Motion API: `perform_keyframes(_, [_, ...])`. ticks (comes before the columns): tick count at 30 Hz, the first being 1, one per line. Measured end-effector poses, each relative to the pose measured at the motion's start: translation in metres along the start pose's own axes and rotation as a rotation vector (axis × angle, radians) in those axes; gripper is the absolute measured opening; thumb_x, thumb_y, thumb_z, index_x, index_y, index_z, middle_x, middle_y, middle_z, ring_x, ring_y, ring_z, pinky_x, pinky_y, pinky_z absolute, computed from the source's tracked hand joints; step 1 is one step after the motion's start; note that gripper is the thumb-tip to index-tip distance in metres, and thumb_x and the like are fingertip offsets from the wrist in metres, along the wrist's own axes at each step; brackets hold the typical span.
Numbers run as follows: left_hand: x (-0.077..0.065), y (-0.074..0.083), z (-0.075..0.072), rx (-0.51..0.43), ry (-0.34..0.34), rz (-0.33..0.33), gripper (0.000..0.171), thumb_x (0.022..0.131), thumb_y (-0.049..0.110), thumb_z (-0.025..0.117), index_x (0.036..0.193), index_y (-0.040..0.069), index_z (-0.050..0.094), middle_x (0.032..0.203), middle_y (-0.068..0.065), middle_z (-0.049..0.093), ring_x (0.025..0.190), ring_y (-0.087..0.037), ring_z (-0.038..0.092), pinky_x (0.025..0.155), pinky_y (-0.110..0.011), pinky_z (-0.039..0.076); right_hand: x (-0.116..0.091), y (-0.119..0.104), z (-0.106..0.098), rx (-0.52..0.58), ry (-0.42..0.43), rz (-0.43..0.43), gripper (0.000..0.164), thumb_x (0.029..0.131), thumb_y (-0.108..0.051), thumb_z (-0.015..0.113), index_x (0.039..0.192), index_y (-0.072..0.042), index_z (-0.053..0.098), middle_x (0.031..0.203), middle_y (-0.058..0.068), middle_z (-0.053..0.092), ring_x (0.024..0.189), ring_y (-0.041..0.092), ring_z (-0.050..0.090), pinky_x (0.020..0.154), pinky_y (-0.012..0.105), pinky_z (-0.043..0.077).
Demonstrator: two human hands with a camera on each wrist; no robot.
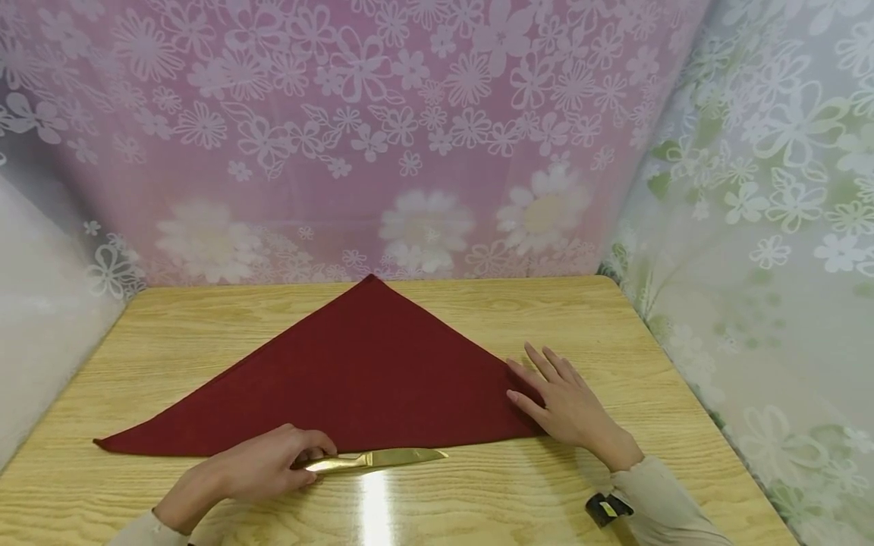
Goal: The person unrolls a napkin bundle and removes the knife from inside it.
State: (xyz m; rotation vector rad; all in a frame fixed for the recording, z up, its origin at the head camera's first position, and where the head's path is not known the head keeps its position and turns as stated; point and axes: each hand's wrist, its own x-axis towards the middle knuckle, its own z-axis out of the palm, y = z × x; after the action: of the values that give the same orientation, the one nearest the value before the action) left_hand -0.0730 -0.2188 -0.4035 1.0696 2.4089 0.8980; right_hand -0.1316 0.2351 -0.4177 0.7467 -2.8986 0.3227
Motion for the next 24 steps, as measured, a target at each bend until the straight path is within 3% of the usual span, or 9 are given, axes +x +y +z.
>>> perform_keyframes(9, [0.0027,-0.0034,-0.0002,-0.012,0.026,0.006,0.018,0.087,0.009,0.067,0.102,0.017,0.063,0.09,0.014,0.061,0.079,0.0,0.056,0.067,-0.024,0.05,0.0015,-0.0008,-0.0001,0.008,-0.021,0.013,0.056,0.098,-0.049,0.045,0.146,-0.02,0.044,0.154,0.014,0.025,0.139,0.04,0.02,0.108,0.061,0.018])
perform_keyframes(16, [0.0018,-0.0056,0.0028,-0.009,0.106,0.006,0.022,0.082,0.006,0.07,0.099,0.019,0.069,0.091,0.014,0.059,0.076,-0.003,0.054,0.064,-0.021,0.049,0.0011,-0.0013,-0.0002,0.005,-0.028,0.016,0.056,0.098,-0.049,0.045,0.146,-0.02,0.044,0.155,0.014,0.025,0.139,0.04,0.02,0.108,0.06,0.018])
perform_keyframes(24, [0.002,-0.0008,0.0038,0.074,0.194,-0.033,0.024,0.074,0.0,0.068,0.093,0.014,0.071,0.081,0.014,0.06,0.068,-0.001,0.052,0.059,-0.02,0.047,0.0008,-0.0019,-0.0008,0.011,-0.043,0.02,0.056,0.098,-0.05,0.046,0.145,-0.02,0.045,0.155,0.013,0.024,0.14,0.04,0.019,0.108,0.06,0.017])
